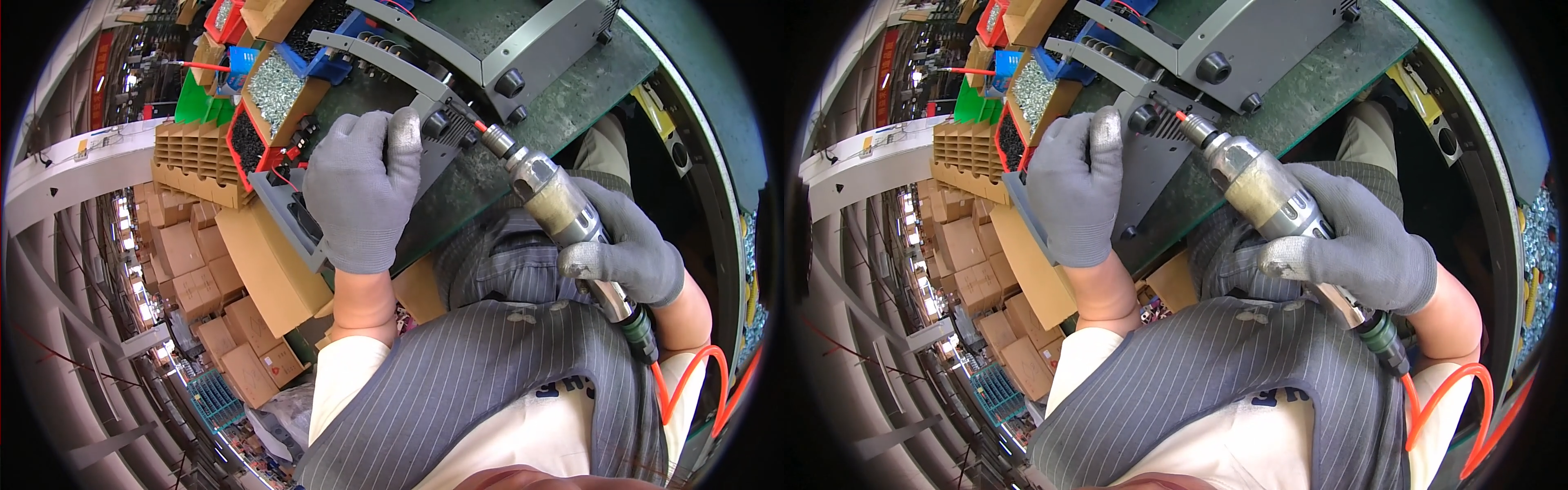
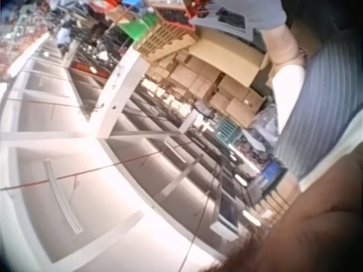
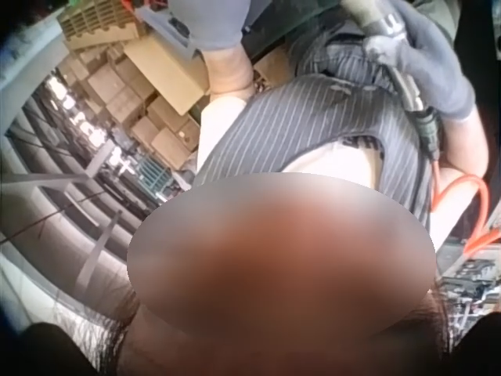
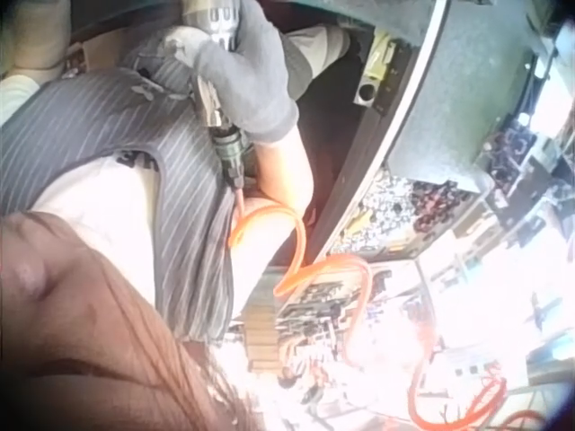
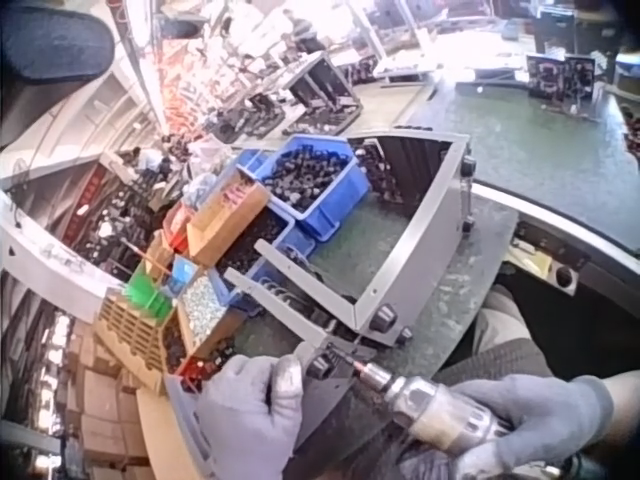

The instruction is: Assembling and inspecting metal housings for electronic components, installing fans and screws.

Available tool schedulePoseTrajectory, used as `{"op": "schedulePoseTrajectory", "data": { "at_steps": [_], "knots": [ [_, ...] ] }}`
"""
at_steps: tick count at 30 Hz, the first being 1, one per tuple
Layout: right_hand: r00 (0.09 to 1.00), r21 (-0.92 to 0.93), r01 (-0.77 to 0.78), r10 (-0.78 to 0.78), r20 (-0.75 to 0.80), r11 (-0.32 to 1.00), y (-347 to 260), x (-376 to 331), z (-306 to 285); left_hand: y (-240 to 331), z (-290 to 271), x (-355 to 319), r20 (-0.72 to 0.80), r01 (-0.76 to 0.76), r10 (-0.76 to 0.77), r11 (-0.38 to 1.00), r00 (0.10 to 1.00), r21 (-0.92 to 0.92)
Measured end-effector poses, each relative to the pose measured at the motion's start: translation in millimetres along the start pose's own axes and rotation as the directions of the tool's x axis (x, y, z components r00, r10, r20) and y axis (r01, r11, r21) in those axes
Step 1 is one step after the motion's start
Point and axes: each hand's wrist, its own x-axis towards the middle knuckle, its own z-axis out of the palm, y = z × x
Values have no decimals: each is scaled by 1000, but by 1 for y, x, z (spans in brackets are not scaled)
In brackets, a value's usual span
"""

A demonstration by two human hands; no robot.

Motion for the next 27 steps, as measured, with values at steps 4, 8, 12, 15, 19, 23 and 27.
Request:
{"op": "schedulePoseTrajectory", "data": {
  "at_steps": [4,8,12,15,19,23,27],
  "knots": [
    [998,-84,49,-51,-26,995,1,-1,0,5,-4,-4,-49,65,-71,991,996,-113],
    [995,-238,66,-81,-53,969,8,-11,-10,19,-5,-39,-33,-59,52,632,998,-773],
    [998,-130,16,-23,-57,991,26,-20,-20,15,34,-65,704,573,286,-793,650,-206],
    [998,-110,-38,32,-56,993,38,-25,-26,7,65,-78,901,489,50,-852,431,-187],
    [997,-46,-63,61,-36,997,48,-26,-27,-1,79,-83,760,522,260,-845,595,-119],
    [995,-8,-97,97,-31,995,52,-24,-27,4,77,-81,826,598,155,-762,542,-250],
    [998,-22,-64,64,-3,998,56,-20,-26,11,71,-81,828,650,28,-635,561,-419]
  ]
}}
